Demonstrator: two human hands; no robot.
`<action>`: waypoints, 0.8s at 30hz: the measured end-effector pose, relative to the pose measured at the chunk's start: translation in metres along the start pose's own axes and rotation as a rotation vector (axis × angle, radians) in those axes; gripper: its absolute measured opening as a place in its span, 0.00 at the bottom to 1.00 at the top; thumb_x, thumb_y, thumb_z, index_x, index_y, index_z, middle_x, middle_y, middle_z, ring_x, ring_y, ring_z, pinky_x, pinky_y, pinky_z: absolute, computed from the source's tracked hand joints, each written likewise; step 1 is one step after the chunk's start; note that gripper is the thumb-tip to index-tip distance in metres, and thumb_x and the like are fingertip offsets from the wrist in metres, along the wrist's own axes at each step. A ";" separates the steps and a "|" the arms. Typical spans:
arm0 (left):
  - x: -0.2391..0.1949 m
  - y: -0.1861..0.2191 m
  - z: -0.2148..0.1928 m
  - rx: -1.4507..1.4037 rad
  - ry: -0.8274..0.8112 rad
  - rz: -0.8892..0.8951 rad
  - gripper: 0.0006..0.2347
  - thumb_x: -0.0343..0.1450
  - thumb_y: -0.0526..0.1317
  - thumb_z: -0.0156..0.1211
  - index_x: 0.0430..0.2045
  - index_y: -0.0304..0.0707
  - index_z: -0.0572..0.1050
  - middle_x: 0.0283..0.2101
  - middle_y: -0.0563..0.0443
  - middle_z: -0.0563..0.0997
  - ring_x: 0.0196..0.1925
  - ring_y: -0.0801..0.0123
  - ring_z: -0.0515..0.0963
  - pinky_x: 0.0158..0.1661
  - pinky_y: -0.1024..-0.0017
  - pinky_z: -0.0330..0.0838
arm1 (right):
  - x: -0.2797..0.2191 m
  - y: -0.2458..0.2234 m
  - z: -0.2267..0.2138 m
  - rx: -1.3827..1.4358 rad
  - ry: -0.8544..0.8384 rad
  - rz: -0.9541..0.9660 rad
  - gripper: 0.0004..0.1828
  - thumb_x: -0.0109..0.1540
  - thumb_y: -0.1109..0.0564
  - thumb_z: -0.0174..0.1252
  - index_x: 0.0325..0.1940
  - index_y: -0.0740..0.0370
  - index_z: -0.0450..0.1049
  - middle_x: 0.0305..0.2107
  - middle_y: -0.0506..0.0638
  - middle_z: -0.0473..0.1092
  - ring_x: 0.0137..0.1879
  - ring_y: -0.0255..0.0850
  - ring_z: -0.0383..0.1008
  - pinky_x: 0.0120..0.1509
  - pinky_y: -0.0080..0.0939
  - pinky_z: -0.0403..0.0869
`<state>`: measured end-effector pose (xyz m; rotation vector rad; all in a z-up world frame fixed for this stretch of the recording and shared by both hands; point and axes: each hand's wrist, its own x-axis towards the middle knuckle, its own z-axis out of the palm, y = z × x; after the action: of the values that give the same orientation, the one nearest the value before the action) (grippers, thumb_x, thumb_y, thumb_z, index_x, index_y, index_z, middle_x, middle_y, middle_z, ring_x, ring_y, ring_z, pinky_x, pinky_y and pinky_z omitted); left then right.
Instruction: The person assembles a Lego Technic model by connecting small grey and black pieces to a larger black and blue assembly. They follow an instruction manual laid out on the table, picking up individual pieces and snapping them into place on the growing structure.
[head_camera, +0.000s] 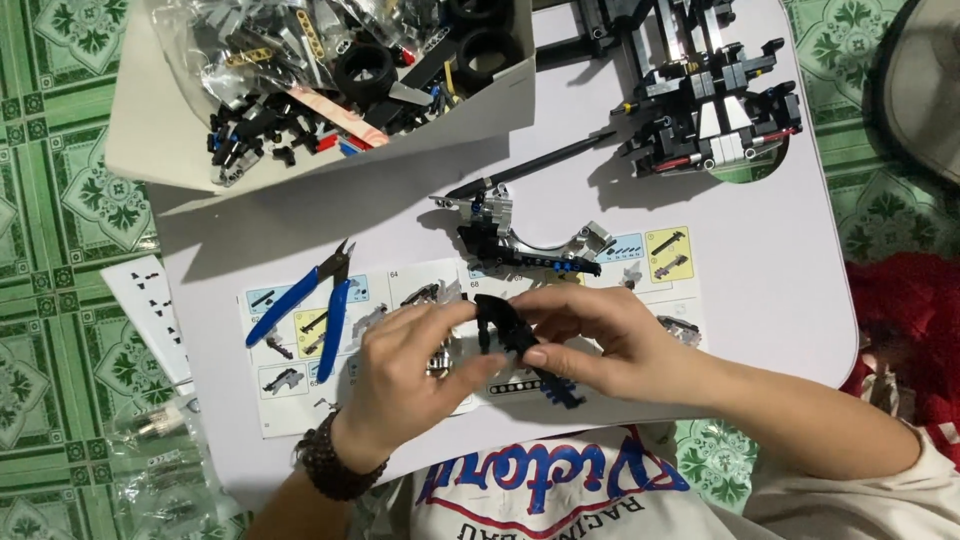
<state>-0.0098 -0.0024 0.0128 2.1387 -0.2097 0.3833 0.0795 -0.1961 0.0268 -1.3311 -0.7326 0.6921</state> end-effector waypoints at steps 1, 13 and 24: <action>-0.006 -0.006 0.004 -0.002 0.001 -0.002 0.16 0.65 0.48 0.61 0.31 0.29 0.74 0.18 0.43 0.77 0.21 0.59 0.79 0.25 0.68 0.73 | 0.000 -0.001 0.001 0.000 -0.001 0.003 0.22 0.53 0.67 0.57 0.52 0.72 0.67 0.32 0.62 0.76 0.36 0.49 0.80 0.38 0.48 0.80; -0.004 -0.009 0.001 -0.703 -0.170 -0.554 0.20 0.74 0.44 0.39 0.11 0.37 0.68 0.05 0.53 0.60 0.10 0.76 0.59 0.17 0.80 0.60 | -0.004 0.014 -0.002 0.218 -0.027 0.123 0.20 0.54 0.68 0.55 0.51 0.74 0.66 0.32 0.63 0.75 0.35 0.47 0.79 0.34 0.42 0.79; 0.012 0.006 -0.005 -0.458 -0.081 -0.399 0.10 0.70 0.38 0.49 0.21 0.35 0.76 0.06 0.49 0.65 0.16 0.78 0.60 0.20 0.79 0.57 | -0.005 0.011 -0.001 0.313 -0.046 0.178 0.21 0.54 0.69 0.55 0.51 0.77 0.66 0.32 0.65 0.75 0.35 0.47 0.79 0.34 0.39 0.78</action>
<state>-0.0014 -0.0019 0.0239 1.6903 0.0819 0.0094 0.0771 -0.1992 0.0155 -1.1028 -0.5198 0.9422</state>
